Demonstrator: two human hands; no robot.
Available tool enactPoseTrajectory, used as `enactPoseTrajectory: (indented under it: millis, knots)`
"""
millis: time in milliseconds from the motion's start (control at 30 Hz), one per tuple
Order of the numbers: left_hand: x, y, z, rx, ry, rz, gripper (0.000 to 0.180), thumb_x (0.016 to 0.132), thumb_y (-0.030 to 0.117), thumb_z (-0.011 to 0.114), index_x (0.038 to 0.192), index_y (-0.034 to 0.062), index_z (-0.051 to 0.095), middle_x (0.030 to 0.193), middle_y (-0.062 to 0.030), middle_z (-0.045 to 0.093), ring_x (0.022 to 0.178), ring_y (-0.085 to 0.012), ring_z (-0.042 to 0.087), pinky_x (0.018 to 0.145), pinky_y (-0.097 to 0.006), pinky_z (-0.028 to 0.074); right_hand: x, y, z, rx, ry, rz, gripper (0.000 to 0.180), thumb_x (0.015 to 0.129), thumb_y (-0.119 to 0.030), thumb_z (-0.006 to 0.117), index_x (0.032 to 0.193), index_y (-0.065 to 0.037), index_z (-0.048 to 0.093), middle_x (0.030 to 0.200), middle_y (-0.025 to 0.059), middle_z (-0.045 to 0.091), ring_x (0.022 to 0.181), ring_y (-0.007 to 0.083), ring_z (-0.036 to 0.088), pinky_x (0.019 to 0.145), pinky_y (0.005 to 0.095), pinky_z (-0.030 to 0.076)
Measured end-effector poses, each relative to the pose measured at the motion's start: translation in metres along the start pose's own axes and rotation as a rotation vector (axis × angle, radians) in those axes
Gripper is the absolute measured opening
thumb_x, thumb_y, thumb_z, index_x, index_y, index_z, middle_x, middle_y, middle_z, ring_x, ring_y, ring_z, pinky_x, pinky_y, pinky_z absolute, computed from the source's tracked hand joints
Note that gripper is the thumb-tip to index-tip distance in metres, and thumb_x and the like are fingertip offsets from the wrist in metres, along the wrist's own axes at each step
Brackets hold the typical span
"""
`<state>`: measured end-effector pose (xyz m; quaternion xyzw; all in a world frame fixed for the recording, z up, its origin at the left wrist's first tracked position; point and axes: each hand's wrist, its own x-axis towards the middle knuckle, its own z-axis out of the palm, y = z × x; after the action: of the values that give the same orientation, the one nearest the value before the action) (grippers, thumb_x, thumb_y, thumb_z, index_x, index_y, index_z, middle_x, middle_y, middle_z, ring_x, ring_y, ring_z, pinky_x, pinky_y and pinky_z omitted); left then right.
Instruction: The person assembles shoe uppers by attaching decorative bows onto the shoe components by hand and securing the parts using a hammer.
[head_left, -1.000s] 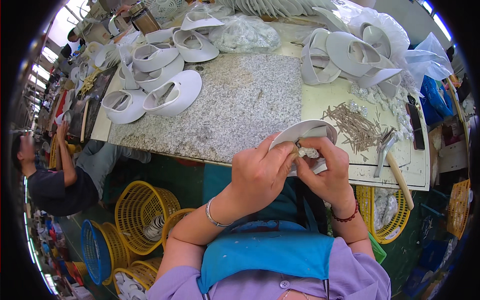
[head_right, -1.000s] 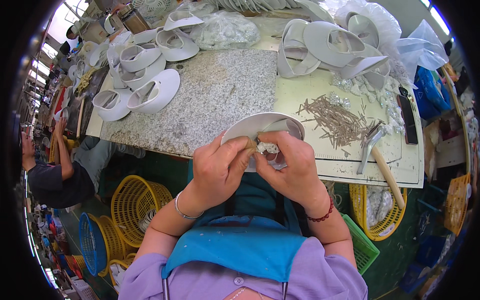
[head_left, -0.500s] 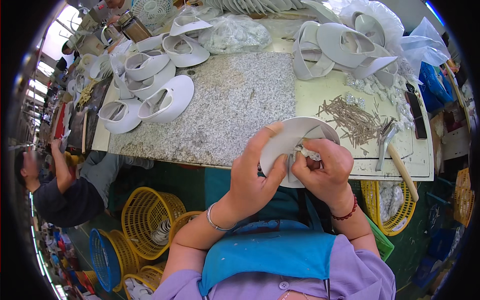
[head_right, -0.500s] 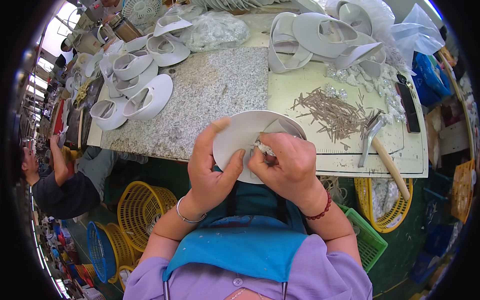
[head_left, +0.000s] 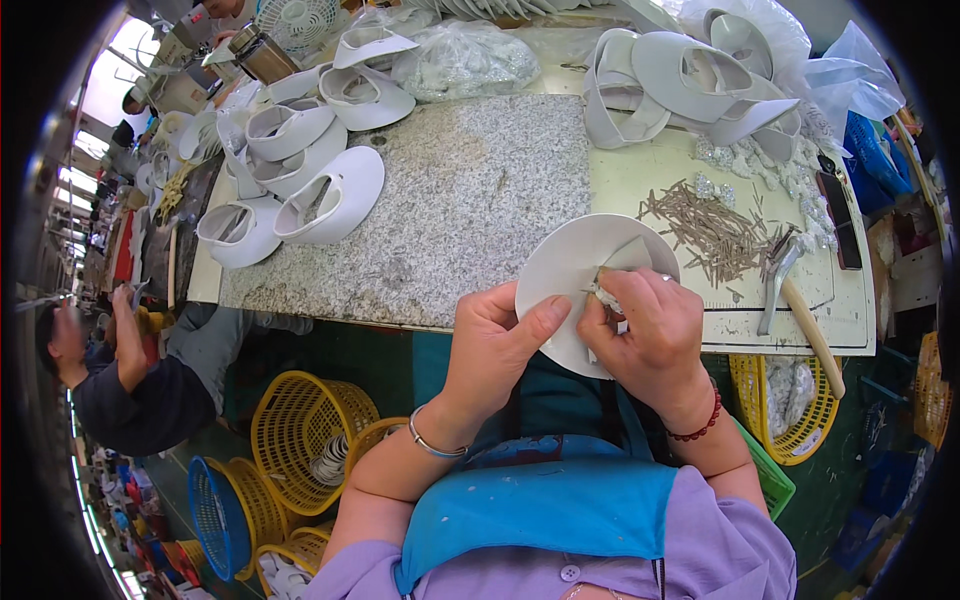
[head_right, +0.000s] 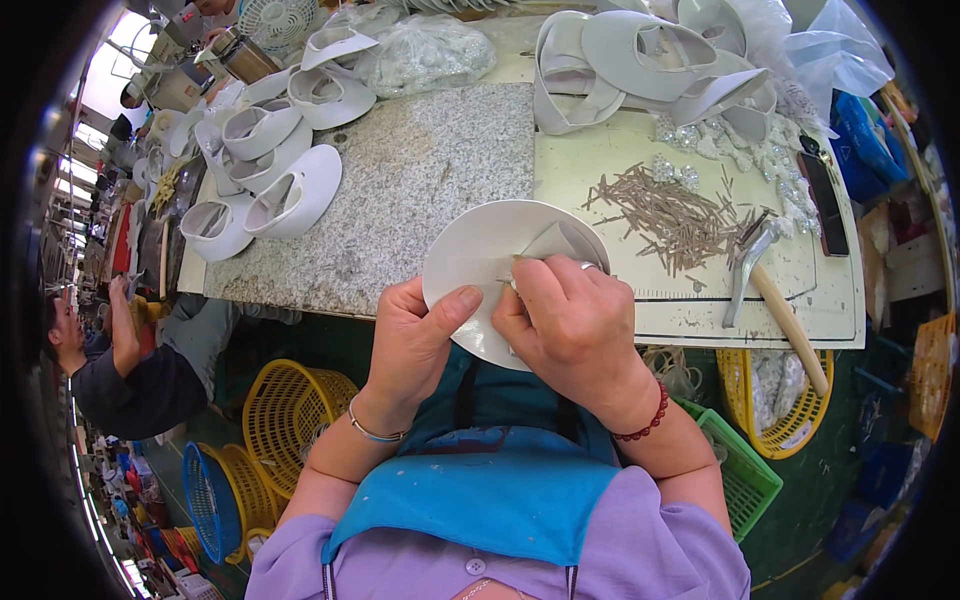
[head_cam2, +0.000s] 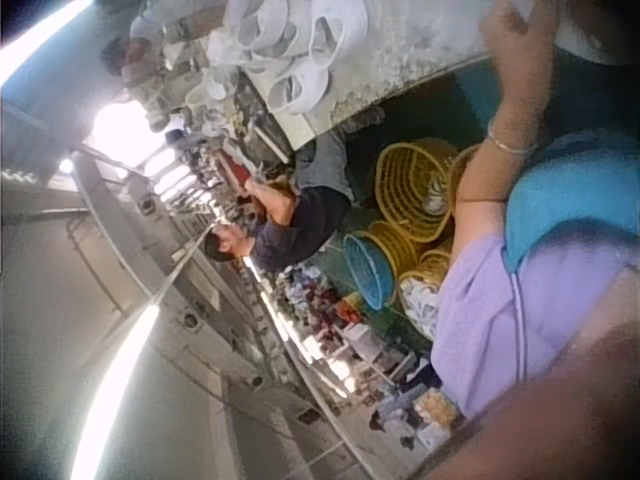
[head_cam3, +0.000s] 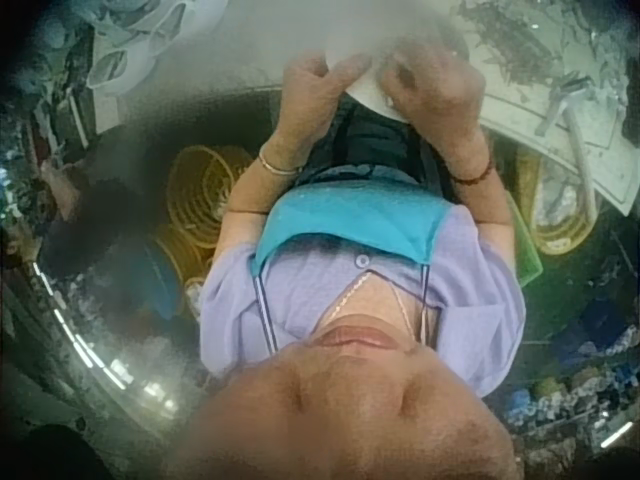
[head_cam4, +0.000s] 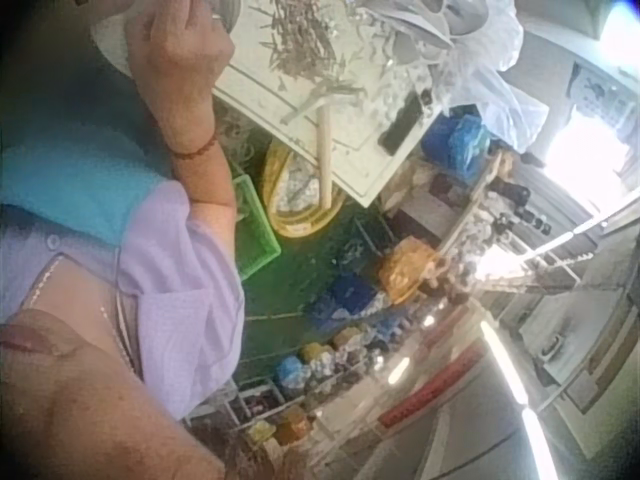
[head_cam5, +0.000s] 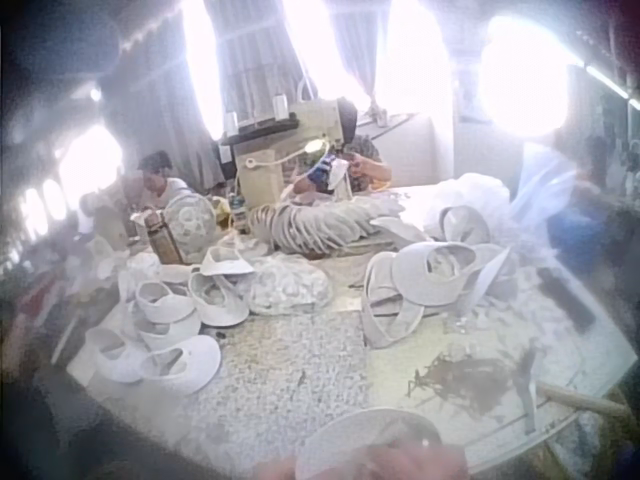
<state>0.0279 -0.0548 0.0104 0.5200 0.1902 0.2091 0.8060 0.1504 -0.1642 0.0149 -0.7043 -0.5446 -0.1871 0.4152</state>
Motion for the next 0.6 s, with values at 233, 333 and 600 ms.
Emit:
enactPoseTrajectory:
  millis: [233,333,600]
  knots:
    - [-0.0013,0.0003,0.0015,0.002,0.034,0.016,0.021,0.088,0.011,0.067,0.104,-0.0037,0.068,0.092,-0.0066,0.07,0.079,-0.0073,0.062,0.07,-0.023,0.051,0.0031,-0.0017,-0.0005,-0.034,-0.005,-0.002,0.023,0.066,-0.001,0.067,0.066,-0.008,0.045,0.056,0.0046,0.043,0.044,0.022,0.046,0.041,0.0334,0.038]
    - [-0.0019,-0.0018,0.0012,0.003,0.035,0.038,0.021,0.089,0.011,0.067,0.104,-0.0037,0.068,0.092,-0.0061,0.069,0.08,-0.0068,0.061,0.07,-0.022,0.051,0.0027,-0.002,0.0007,-0.039,-0.021,0.029,0.023,0.066,0.0,0.066,0.066,-0.008,0.045,0.056,0.0046,0.043,0.044,0.0223,0.045,0.041,0.0338,0.038]
    - [-0.0072,-0.0064,-0.0009,0.115,0.02,0.149,0.025,0.089,0.008,0.066,0.109,-0.0055,0.065,0.094,-0.0058,0.068,0.081,-0.0062,0.06,0.071,-0.022,0.049,0.0037,-0.0023,0.0046,-0.031,0.011,0.045,0.022,0.067,0.0,0.066,0.067,-0.008,0.046,0.056,0.0048,0.044,0.044,0.0227,0.047,0.04,0.0342,0.039]
